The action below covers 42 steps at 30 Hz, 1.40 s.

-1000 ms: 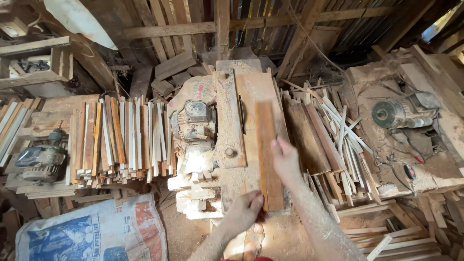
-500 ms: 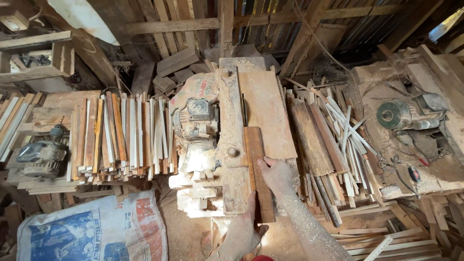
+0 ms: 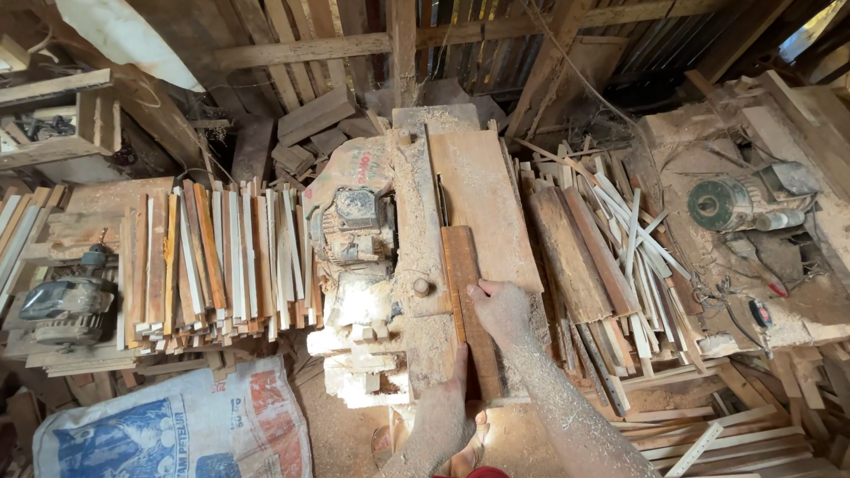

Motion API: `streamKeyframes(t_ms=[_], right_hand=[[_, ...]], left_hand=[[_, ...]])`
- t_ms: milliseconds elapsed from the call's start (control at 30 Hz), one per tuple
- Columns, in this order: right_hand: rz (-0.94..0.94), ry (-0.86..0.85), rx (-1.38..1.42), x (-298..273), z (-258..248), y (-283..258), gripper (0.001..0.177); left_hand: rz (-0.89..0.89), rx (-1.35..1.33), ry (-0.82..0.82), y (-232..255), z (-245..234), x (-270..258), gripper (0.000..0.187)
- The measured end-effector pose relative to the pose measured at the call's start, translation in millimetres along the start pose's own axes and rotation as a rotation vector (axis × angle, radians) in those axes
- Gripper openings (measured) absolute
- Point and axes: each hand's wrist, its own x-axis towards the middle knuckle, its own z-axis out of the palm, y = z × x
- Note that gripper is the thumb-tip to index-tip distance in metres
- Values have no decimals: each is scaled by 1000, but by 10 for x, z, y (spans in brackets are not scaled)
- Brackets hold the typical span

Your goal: Feeding thin wooden strips through a table saw to trim them

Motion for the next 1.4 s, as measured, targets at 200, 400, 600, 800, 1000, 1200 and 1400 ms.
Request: streamKeyframes(t_ms=[200,400,600,800,1000,1200,1400], right_hand=[[41,-2,82,97,-66,-193,45],[93,-32,35,361,-86,-348,46],[13,-118,-66,434,-236,-489,43],[41,-63,-98,523,-79,-375,37],[-21,-15,-85,932,183,-176,59],[-22,-127,-37,-295,-275,-177,54],[114,-149,230,-856,-291,116,57]], left_hand=[[-78,60,-110,63,-239,185,106],[-93,133,-45,52,-443,428,103],[-17,8,-4,8,-628,685,101],[-30,19,-39,156,-1034,842,96],[-87,169,8,158,-912,1177,94],[22,-236,92,301,-511,250,17],[-260,-551,-201,148,-120,-115,35]])
